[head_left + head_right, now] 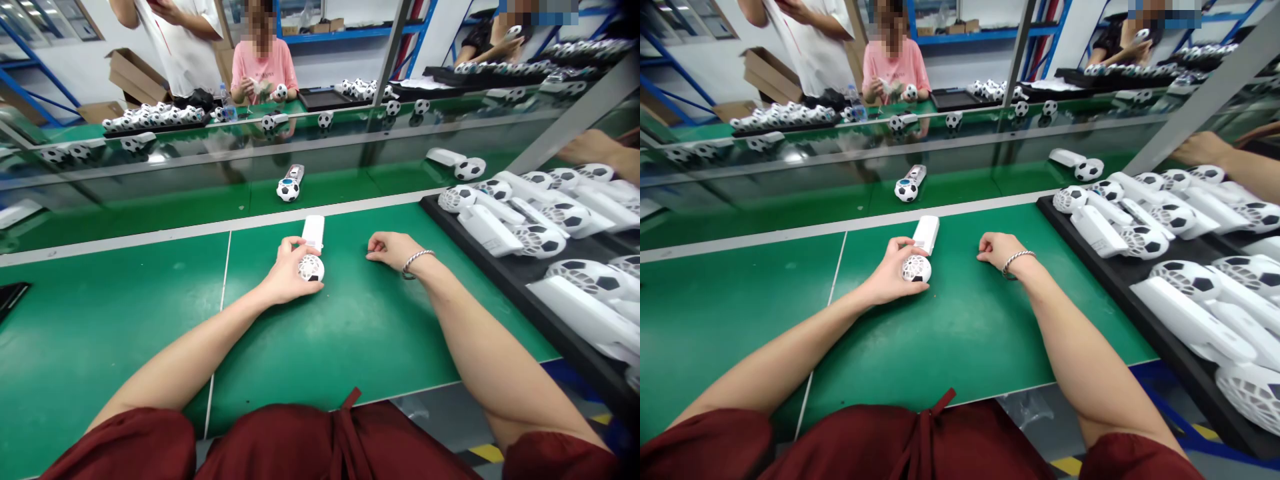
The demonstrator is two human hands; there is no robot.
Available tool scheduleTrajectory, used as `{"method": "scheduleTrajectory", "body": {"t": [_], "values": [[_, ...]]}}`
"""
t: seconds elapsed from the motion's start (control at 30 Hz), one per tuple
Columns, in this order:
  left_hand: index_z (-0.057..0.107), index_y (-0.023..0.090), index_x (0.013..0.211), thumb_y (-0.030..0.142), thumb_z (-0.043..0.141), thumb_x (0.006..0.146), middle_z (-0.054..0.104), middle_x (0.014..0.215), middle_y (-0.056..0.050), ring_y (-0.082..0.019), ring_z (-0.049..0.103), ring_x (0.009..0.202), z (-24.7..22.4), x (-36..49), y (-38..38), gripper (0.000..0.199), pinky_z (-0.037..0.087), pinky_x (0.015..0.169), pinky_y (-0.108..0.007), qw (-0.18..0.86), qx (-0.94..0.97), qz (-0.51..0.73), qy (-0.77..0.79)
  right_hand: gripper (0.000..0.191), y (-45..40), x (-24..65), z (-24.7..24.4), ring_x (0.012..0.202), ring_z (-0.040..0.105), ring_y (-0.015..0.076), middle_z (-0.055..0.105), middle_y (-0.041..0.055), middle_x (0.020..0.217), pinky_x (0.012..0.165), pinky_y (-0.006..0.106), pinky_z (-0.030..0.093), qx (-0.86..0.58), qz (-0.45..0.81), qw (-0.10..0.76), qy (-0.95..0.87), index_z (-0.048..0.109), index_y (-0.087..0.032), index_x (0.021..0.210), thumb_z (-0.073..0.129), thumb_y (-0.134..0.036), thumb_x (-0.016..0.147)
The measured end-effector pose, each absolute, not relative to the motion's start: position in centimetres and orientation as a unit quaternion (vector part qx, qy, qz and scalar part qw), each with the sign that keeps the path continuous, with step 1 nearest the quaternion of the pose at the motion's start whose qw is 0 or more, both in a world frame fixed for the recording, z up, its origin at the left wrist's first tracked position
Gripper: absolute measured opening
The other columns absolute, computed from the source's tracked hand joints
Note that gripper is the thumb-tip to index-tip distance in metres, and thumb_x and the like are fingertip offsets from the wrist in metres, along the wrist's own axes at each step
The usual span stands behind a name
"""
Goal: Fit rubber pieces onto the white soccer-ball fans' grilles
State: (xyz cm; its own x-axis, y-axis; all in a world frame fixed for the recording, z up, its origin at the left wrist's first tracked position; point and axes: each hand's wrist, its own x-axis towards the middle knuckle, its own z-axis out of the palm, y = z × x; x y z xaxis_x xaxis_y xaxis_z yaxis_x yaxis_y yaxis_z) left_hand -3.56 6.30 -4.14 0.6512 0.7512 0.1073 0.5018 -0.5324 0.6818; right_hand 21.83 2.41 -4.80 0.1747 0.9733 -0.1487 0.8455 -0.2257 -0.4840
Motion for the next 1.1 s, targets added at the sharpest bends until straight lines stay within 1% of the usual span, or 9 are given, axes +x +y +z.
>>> {"method": "scheduleTrajectory", "body": {"t": [0.07,0.17,0.27,0.33,0.4,0.5,0.67,0.87,1.1], "values": [[0.054,0.024,0.104,0.017,0.069,0.057,0.031,0.122,-0.006,-0.027,0.034,0.121,-3.8,-3.8,6.5,0.049,0.029,0.105,-0.046,0.339,0.866,0.178,0.323,0.011,2.2,21.8,-4.5,0.066,0.057,0.0142,0.061,-0.0011,0.067,0.064,0.028,0.045,-0.737,0.228,0.17,-0.613,0.055,-0.02,0.064,0.066,-0.019,0.066],[0.05,0.023,0.112,0.014,0.065,0.059,0.032,0.128,-0.007,-0.025,0.035,0.123,-3.4,-4.0,6.6,0.056,0.029,0.105,-0.043,0.352,0.879,0.158,0.281,0.008,2.0,21.6,-4.0,0.064,0.056,0.0133,0.06,-0.001,0.067,0.062,0.028,0.048,-0.689,0.299,0.261,-0.607,0.059,-0.019,0.072,0.063,-0.024,0.067],[0.048,0.019,0.116,0.026,0.072,0.058,0.04,0.123,-0.01,-0.026,0.042,0.116,-3.1,-3.9,6.5,0.063,0.033,0.102,-0.043,0.33,0.873,0.153,0.324,0.02,1.7,21.0,-3.4,0.062,0.056,0.0118,0.062,0.0009,0.074,0.061,0.028,0.05,-0.623,0.37,0.359,-0.589,0.062,-0.018,0.083,0.06,-0.032,0.069],[0.049,0.017,0.115,0.034,0.074,0.057,0.048,0.115,-0.01,-0.026,0.049,0.107,-3.0,-3.9,6.5,0.065,0.038,0.096,-0.043,0.316,0.868,0.142,0.355,0.023,1.6,20.3,-3.1,0.062,0.056,0.0114,0.063,0.0021,0.076,0.062,0.028,0.051,-0.592,0.382,0.401,-0.585,0.062,-0.017,0.083,0.062,-0.034,0.068],[0.05,0.017,0.114,0.033,0.073,0.059,0.052,0.111,-0.008,-0.025,0.052,0.102,-2.8,-3.9,6.7,0.062,0.041,0.092,-0.041,0.317,0.869,0.132,0.356,0.024,1.5,19.5,-3.2,0.062,0.057,0.0121,0.063,0.0024,0.075,0.063,0.029,0.052,-0.564,0.394,0.431,-0.584,0.06,-0.016,0.08,0.064,-0.036,0.067],[0.049,0.018,0.116,0.025,0.069,0.06,0.054,0.115,-0.006,-0.023,0.052,0.103,-2.9,-4.0,7.0,0.06,0.041,0.091,-0.037,0.341,0.869,0.13,0.335,0.021,1.2,18.2,-3.6,0.064,0.058,0.0135,0.063,0.003,0.074,0.063,0.03,0.051,-0.52,0.403,0.441,-0.61,0.058,-0.016,0.076,0.064,-0.036,0.069],[0.048,0.019,0.117,0.021,0.064,0.061,0.054,0.118,-0.004,-0.023,0.052,0.105,-3.1,-4.2,7.1,0.058,0.041,0.092,-0.034,0.36,0.868,0.136,0.313,0.01,0.6,15.8,-4.6,0.072,0.059,0.0143,0.065,0.0028,0.078,0.069,0.028,0.048,-0.471,0.32,0.406,-0.715,0.063,-0.017,0.077,0.062,-0.027,0.075],[0.049,0.02,0.116,0.022,0.063,0.061,0.055,0.116,-0.004,-0.022,0.053,0.104,-3.0,-4.1,6.9,0.056,0.042,0.09,-0.033,0.348,0.877,0.134,0.303,0.004,0.9,14.7,-5.5,0.069,0.059,0.013,0.066,0.0017,0.076,0.066,0.025,0.045,-0.464,0.248,0.404,-0.749,0.065,-0.017,0.076,0.062,-0.021,0.076],[0.054,0.019,0.106,0.032,0.068,0.062,0.059,0.106,-0.004,-0.022,0.056,0.096,-3.5,-3.3,6.1,0.048,0.044,0.086,-0.034,0.331,0.852,0.195,0.356,0.003,1.0,14.1,-6.0,0.06,0.054,0.0101,0.064,-0.0002,0.07,0.058,0.022,0.042,-0.493,0.235,0.434,-0.717,0.064,-0.017,0.071,0.065,-0.018,0.073]]}}
